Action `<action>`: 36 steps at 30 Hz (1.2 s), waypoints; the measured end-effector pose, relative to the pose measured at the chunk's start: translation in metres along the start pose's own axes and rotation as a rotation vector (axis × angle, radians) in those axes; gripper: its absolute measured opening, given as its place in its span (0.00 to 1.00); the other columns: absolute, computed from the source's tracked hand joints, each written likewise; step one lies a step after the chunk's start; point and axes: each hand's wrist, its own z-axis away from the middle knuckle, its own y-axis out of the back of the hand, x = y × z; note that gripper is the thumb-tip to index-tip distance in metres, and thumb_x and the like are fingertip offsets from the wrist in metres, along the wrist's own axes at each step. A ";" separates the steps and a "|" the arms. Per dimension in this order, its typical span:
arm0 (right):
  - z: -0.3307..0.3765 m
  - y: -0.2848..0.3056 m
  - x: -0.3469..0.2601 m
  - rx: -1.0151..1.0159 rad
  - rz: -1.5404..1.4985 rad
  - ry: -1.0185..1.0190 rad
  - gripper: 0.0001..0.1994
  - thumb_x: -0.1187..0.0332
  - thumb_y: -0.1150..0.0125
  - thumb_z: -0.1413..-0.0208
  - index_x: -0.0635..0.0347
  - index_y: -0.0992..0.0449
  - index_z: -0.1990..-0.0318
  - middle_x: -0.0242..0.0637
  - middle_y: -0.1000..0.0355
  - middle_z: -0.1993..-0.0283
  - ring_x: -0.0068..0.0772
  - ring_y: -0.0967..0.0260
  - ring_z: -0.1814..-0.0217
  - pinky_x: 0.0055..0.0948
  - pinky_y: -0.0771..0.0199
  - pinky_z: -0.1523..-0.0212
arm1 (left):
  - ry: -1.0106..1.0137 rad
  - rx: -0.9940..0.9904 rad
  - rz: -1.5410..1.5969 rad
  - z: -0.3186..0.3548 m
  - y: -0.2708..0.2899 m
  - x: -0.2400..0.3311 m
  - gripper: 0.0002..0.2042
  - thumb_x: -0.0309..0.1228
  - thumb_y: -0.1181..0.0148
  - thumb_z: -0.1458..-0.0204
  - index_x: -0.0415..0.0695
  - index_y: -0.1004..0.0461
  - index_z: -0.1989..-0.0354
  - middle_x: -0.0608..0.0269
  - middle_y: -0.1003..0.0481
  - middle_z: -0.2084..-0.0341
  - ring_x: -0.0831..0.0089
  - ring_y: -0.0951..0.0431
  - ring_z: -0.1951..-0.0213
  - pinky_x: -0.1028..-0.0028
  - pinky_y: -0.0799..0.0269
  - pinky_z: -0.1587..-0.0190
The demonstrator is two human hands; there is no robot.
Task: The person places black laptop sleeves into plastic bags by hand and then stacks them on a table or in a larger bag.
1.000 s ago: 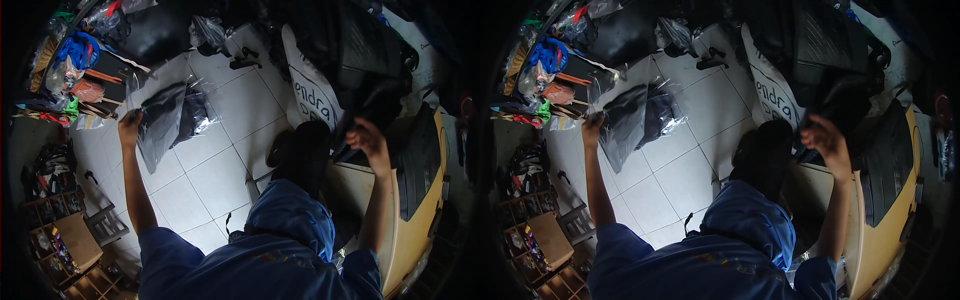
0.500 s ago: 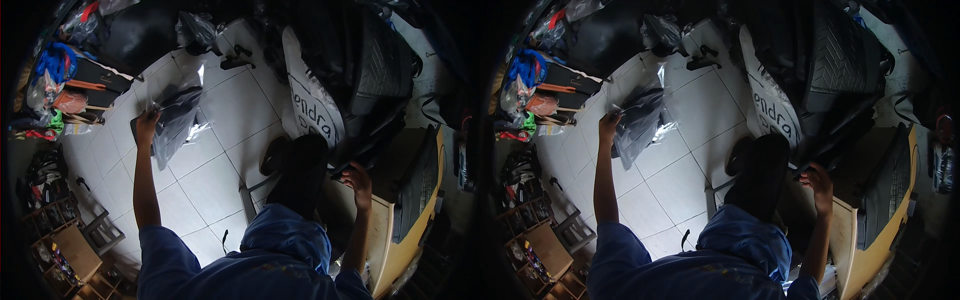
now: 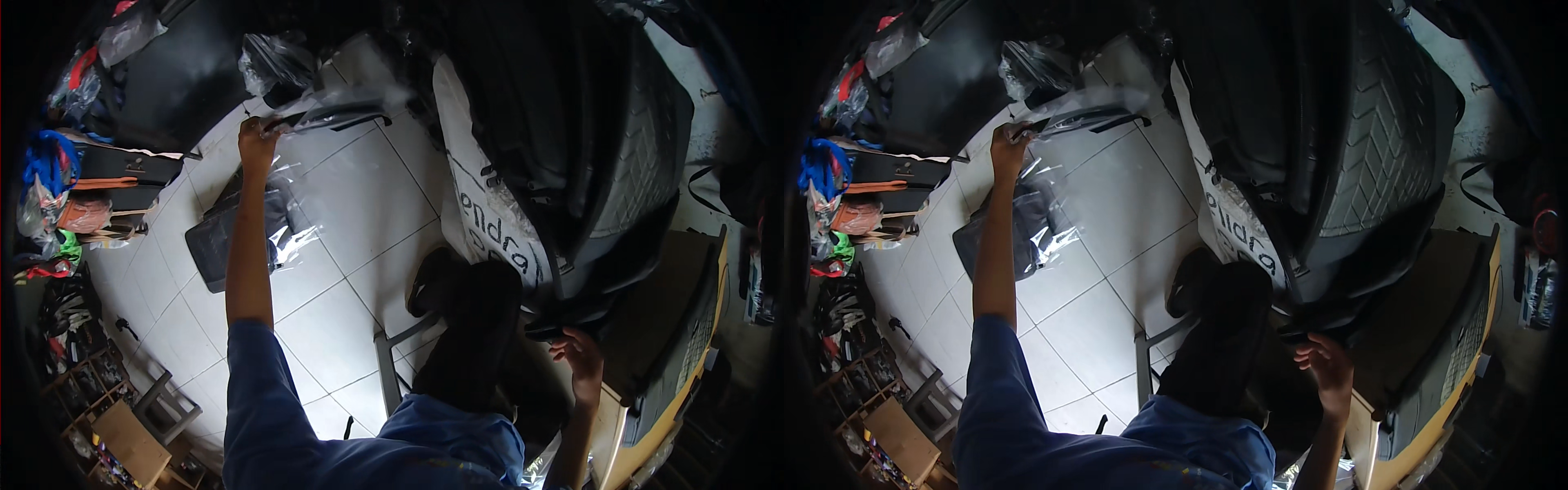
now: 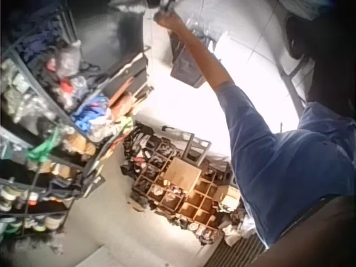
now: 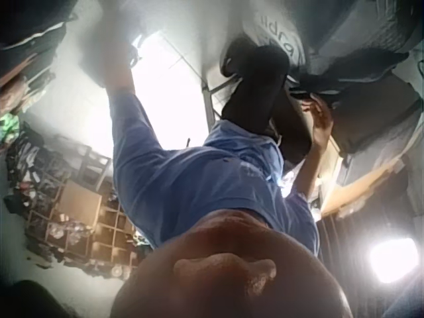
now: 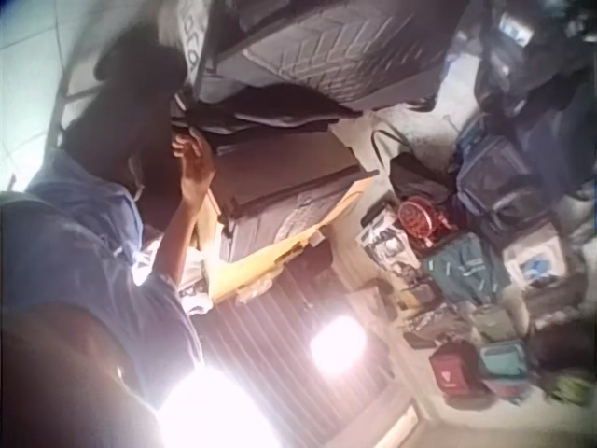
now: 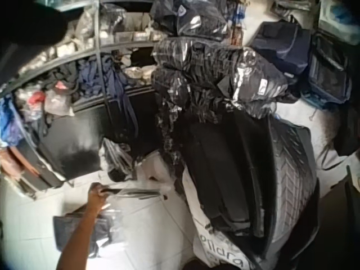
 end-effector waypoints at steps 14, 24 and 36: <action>0.008 0.005 0.007 0.083 -0.008 -0.085 0.09 0.75 0.48 0.44 0.70 0.29 0.58 0.45 0.26 0.70 0.34 0.26 0.69 0.28 0.26 0.68 | 0.539 -0.713 -0.163 0.273 -0.104 -0.050 0.12 0.30 0.48 0.50 0.49 0.23 0.59 0.52 0.26 0.58 0.53 0.24 0.61 0.62 0.27 0.56; 0.029 -0.017 0.014 0.088 -0.010 -0.125 0.10 0.76 0.47 0.45 0.68 0.28 0.56 0.39 0.25 0.64 0.28 0.27 0.65 0.22 0.28 0.65 | 0.425 -0.837 0.271 0.289 -0.089 0.105 0.13 0.26 0.45 0.53 0.45 0.26 0.56 0.54 0.26 0.55 0.58 0.23 0.59 0.67 0.27 0.56; 0.137 0.016 0.009 0.146 0.016 0.224 0.15 0.82 0.48 0.54 0.65 0.26 0.57 0.38 0.26 0.63 0.26 0.28 0.62 0.24 0.28 0.61 | 0.025 -0.287 0.819 0.166 0.049 0.403 0.15 0.11 0.52 0.58 0.39 0.25 0.63 0.59 0.28 0.63 0.71 0.27 0.67 0.78 0.33 0.70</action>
